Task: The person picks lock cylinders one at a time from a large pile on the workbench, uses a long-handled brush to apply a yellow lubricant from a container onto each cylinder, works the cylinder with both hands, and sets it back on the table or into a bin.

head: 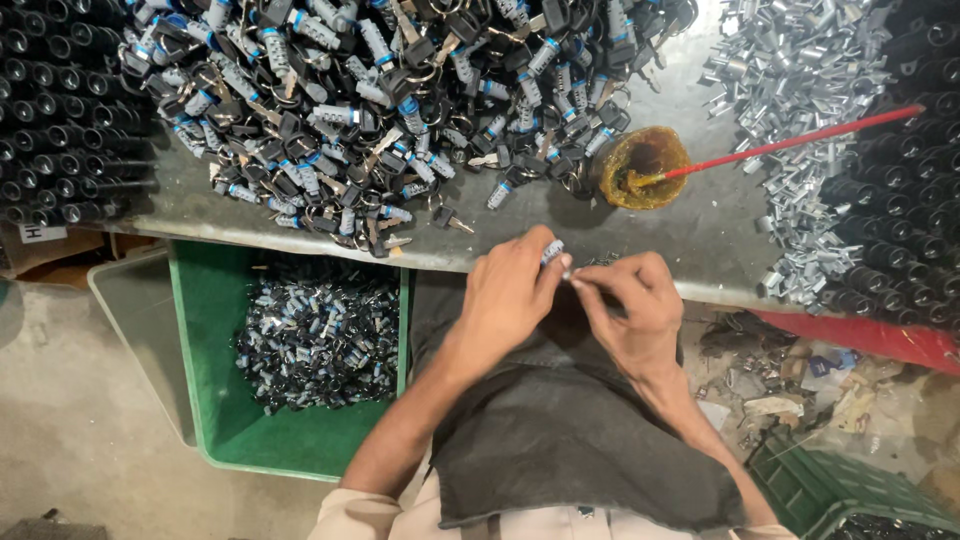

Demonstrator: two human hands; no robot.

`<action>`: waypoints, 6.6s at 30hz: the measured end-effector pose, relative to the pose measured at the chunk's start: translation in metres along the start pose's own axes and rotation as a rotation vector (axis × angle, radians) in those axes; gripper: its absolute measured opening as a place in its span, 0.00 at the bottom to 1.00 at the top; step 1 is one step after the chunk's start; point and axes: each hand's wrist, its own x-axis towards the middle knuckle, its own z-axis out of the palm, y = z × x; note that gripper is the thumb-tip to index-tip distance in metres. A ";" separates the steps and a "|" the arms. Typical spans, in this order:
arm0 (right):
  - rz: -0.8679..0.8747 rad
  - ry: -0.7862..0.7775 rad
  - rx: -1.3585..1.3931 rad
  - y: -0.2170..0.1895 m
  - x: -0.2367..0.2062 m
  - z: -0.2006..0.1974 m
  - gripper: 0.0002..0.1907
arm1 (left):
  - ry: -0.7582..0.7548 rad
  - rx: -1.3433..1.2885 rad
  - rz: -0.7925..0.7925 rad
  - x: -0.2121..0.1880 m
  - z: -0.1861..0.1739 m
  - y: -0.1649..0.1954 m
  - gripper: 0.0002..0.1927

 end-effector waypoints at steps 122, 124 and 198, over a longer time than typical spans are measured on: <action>0.269 0.077 0.996 0.001 -0.008 0.004 0.09 | -0.192 -1.418 -0.231 -0.043 0.014 0.013 0.12; 0.423 0.005 1.283 0.000 -0.005 0.003 0.16 | -0.203 -1.452 -0.232 -0.042 0.010 0.013 0.13; 0.411 0.010 0.896 -0.005 0.003 0.007 0.09 | -0.184 -1.497 -0.351 -0.036 0.027 -0.007 0.10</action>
